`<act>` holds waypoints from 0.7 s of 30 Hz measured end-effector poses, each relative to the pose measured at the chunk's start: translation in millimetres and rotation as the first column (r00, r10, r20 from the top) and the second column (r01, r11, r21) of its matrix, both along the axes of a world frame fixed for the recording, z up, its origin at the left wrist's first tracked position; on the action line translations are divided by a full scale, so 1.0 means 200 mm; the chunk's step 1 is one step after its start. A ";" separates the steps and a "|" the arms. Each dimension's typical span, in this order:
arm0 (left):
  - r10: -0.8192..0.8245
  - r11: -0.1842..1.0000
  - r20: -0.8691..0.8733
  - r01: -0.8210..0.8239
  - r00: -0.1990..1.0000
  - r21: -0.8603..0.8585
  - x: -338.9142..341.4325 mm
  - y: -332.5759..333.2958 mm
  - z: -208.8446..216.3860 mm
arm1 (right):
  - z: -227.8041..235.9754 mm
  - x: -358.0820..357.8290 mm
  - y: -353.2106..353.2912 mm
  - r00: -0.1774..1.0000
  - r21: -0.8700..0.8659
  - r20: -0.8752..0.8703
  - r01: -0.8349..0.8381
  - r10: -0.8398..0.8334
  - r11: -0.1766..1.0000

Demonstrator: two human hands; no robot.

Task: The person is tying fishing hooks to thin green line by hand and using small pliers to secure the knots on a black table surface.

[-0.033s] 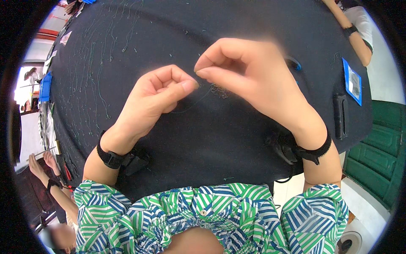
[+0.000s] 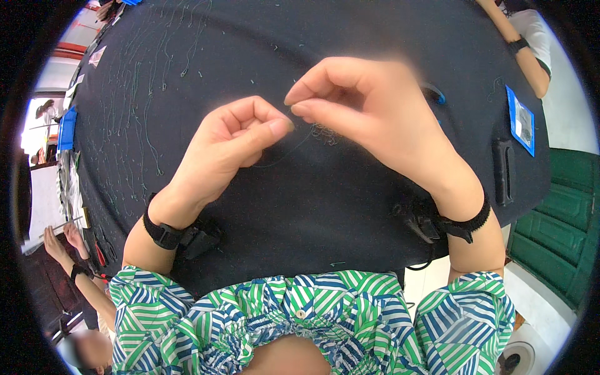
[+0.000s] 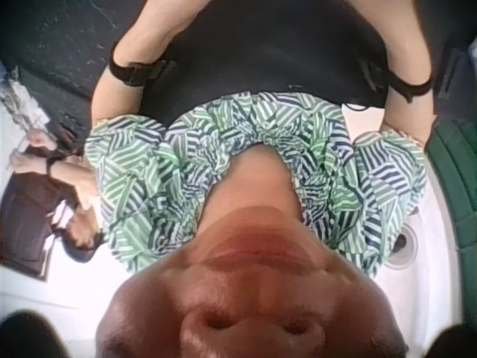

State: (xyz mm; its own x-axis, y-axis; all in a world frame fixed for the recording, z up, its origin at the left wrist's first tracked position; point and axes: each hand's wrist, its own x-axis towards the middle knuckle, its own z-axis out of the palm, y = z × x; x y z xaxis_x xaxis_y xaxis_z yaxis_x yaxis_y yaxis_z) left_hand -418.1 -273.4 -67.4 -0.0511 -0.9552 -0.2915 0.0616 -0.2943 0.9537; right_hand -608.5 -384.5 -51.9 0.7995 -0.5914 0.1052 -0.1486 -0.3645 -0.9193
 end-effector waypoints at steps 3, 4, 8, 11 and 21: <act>0.001 1.000 -0.001 -0.001 1.000 -0.019 0.00 0.00 0.00 | 0.00 0.01 0.00 0.999 0.016 0.022 -0.041 0.041 0.999; 0.002 1.000 -0.001 -0.002 1.000 -0.020 0.00 0.00 0.00 | 0.00 0.01 0.00 0.999 0.017 0.036 -0.030 0.029 0.999; 0.001 1.000 -0.001 -0.001 1.000 -0.012 0.00 -0.01 0.00 | -0.04 0.01 0.00 0.996 -0.041 0.085 -0.003 0.006 0.999; 0.000 1.000 -0.010 0.000 1.000 -0.001 0.00 -0.01 -0.01 | -0.02 0.00 -0.01 0.999 -0.206 0.038 -0.028 0.037 0.978; 0.007 1.000 -0.017 -0.007 1.000 -0.006 0.00 0.00 0.00 | -0.01 0.01 -0.01 0.997 -0.437 0.064 -0.009 0.041 0.900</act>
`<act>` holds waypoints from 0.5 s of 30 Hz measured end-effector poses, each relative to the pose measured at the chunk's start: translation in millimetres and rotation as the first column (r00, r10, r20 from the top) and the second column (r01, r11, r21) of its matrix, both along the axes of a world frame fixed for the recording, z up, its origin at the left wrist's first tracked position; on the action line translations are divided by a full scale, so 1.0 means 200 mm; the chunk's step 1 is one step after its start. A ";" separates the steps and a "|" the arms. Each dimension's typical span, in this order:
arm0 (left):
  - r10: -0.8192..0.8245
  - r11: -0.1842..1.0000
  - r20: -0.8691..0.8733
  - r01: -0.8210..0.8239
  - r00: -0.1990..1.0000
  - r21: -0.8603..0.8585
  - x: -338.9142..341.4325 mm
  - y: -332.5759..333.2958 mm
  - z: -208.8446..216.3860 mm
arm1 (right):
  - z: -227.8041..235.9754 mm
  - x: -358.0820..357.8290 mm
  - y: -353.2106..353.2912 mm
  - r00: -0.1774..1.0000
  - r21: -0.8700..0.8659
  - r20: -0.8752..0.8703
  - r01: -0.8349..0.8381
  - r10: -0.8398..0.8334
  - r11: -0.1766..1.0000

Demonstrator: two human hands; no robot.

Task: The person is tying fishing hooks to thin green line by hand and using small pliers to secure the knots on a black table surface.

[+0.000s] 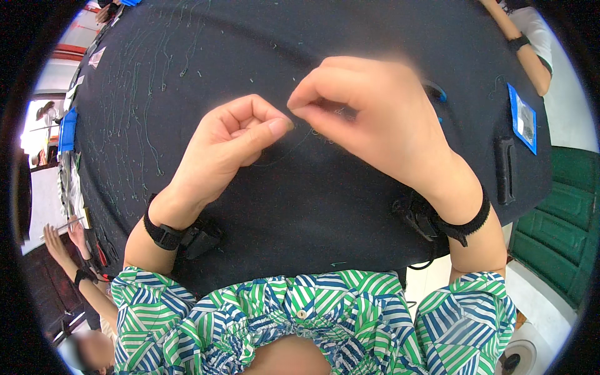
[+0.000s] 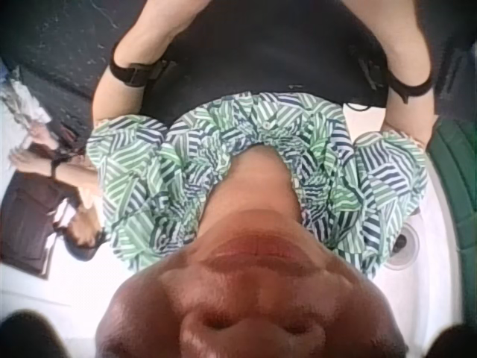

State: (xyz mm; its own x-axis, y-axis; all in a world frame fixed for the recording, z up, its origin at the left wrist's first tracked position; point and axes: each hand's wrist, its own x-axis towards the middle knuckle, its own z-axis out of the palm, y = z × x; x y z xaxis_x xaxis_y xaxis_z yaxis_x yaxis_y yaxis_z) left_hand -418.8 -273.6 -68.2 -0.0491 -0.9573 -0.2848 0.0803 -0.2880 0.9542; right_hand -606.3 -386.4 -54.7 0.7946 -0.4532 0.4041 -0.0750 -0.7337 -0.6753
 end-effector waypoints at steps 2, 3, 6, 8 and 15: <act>-0.005 1.000 0.014 0.005 1.000 0.001 0.00 0.00 0.00 | 0.00 0.00 0.00 1.000 -0.198 -0.026 -0.002 -0.003 0.980; -0.010 1.000 0.028 0.010 1.000 0.002 0.00 0.00 0.00 | 0.00 0.00 -0.01 1.000 -0.197 -0.026 -0.002 -0.004 0.980; -0.013 1.000 0.030 0.013 0.999 -0.005 0.00 0.00 0.00 | 0.01 0.00 -0.01 0.999 -0.273 -0.032 -0.027 0.019 0.962; -0.013 1.000 0.033 0.013 0.999 -0.003 0.00 0.00 0.00 | 0.01 0.00 -0.02 0.999 -0.290 -0.030 -0.036 0.029 0.956; -0.015 1.000 0.066 0.017 0.998 -0.026 0.00 0.00 -0.01 | 0.00 -0.01 -0.01 0.998 -0.331 -0.061 -0.053 0.034 0.942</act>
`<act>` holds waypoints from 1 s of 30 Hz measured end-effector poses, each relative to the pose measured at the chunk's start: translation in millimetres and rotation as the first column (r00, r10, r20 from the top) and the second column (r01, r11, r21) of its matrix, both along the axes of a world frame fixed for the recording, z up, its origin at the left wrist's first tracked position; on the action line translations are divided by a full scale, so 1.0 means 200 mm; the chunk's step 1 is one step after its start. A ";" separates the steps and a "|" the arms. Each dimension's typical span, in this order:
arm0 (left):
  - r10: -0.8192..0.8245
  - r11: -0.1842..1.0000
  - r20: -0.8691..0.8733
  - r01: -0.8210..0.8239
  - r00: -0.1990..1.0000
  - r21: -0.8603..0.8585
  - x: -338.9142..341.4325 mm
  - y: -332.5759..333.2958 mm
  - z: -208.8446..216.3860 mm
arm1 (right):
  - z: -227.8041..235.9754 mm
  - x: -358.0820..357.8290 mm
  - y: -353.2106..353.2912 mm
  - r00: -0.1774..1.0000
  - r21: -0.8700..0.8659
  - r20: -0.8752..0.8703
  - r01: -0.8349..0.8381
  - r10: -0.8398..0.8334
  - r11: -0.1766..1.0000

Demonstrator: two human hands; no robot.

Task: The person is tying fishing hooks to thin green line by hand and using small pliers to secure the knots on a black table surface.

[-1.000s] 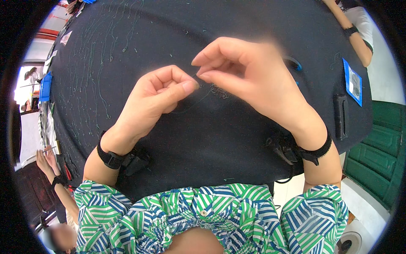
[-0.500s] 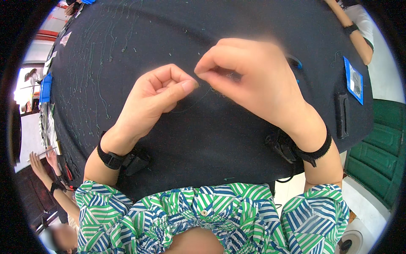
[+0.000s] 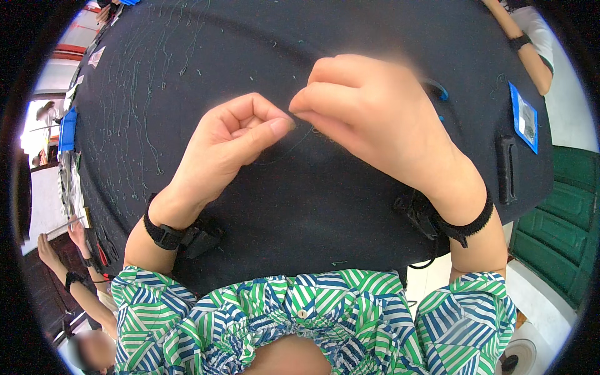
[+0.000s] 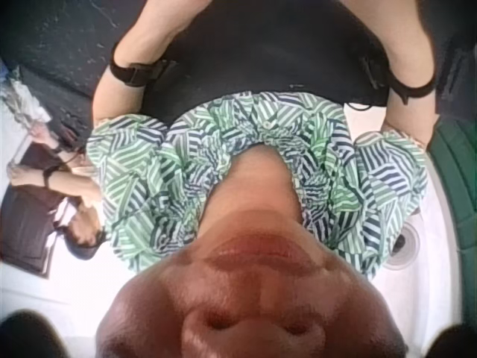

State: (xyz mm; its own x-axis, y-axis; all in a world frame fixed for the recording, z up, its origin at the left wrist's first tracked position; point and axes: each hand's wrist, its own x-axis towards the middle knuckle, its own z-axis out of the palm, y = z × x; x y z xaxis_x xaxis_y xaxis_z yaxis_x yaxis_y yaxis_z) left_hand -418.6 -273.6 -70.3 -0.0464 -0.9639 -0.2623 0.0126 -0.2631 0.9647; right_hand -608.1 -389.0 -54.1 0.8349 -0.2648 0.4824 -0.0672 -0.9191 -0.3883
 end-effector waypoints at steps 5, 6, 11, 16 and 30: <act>-0.010 1.000 0.007 0.010 1.000 0.010 0.00 0.00 0.00 | 0.00 0.00 -0.01 1.000 -0.053 -0.002 -0.005 0.005 0.999; -0.009 1.000 0.015 0.009 1.000 -0.007 0.00 -0.01 -0.01 | 0.00 0.00 -0.01 1.000 -0.053 -0.003 -0.004 0.004 0.999; -0.019 1.000 0.050 0.020 0.999 -0.020 0.01 -0.01 -0.02 | 0.00 0.00 -0.01 1.000 -0.065 -0.017 -0.013 0.012 0.998; -0.031 1.000 0.076 0.031 0.997 -0.001 0.01 -0.01 0.00 | 0.00 0.00 0.00 0.999 -0.080 -0.032 -0.017 0.014 0.997; -0.014 0.999 0.043 0.016 0.999 -0.050 0.01 0.00 -0.01 | 0.00 0.00 0.01 0.998 -0.066 -0.031 -0.056 0.054 0.996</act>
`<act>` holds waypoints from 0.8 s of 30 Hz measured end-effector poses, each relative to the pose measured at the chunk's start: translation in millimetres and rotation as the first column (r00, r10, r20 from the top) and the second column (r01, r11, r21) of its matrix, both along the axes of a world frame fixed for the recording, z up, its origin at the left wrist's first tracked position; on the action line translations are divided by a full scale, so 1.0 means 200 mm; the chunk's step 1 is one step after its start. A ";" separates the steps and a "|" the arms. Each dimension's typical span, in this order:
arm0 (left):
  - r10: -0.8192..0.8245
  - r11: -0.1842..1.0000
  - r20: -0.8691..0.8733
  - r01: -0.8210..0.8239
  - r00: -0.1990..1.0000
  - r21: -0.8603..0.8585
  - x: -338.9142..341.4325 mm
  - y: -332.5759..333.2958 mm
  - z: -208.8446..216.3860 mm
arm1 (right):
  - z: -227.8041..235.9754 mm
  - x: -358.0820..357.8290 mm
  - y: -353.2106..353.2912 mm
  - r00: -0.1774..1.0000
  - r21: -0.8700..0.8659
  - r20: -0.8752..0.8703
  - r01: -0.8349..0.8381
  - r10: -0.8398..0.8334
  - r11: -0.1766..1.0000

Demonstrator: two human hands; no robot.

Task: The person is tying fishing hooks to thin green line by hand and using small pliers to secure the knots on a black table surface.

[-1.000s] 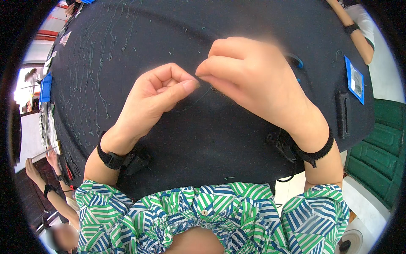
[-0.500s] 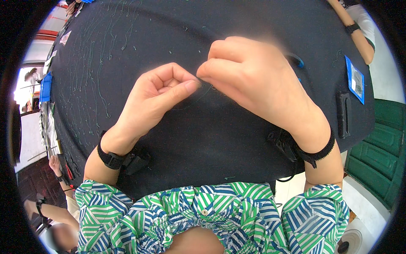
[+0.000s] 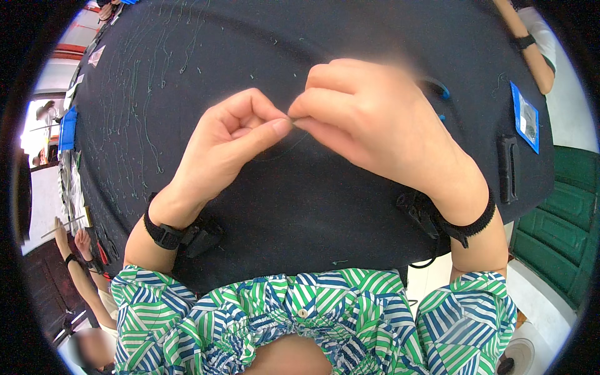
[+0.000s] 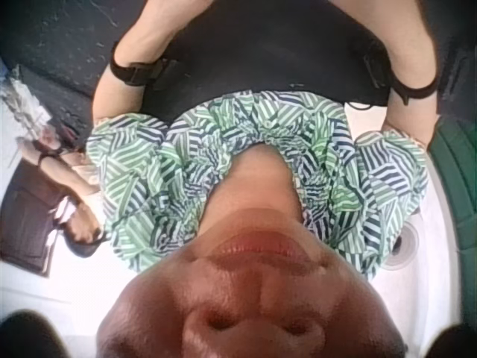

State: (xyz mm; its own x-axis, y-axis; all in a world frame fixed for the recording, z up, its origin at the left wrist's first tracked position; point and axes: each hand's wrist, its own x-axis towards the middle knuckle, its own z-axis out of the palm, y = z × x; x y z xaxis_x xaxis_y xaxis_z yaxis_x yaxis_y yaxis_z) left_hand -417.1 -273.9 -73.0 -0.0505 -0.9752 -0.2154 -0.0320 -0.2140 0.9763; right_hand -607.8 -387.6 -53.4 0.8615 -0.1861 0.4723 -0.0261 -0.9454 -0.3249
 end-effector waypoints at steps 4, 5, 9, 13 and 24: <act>0.023 0.999 -0.033 -0.024 0.999 -0.028 0.00 0.00 0.01 | 0.01 0.00 0.02 0.999 0.183 0.005 0.049 -0.051 0.982; 0.037 0.999 -0.049 -0.039 0.998 -0.037 0.00 0.00 0.01 | 0.01 0.00 0.02 0.998 0.239 0.002 0.055 -0.057 0.969; 0.060 0.997 -0.037 -0.062 0.998 -0.049 0.00 0.00 0.01 | 0.01 0.01 0.01 0.999 0.219 0.018 0.034 -0.038 0.975; 0.069 0.995 -0.048 -0.072 0.996 -0.067 -0.01 0.00 0.01 | 0.01 0.01 0.02 0.996 0.298 0.044 0.059 -0.076 0.953; 0.122 0.986 -0.073 -0.129 0.990 -0.107 -0.01 0.00 0.01 | 0.01 0.00 0.03 0.986 0.417 0.053 0.124 -0.161 0.900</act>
State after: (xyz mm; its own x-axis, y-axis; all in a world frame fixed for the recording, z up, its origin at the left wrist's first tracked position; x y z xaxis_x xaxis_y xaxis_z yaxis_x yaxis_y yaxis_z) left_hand -419.8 -273.9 -71.6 0.0631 -0.9924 -0.1053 0.0534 -0.1020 0.9933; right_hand -608.1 -382.3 -51.4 0.7718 -0.4968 0.3968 -0.1059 -0.7158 -0.6902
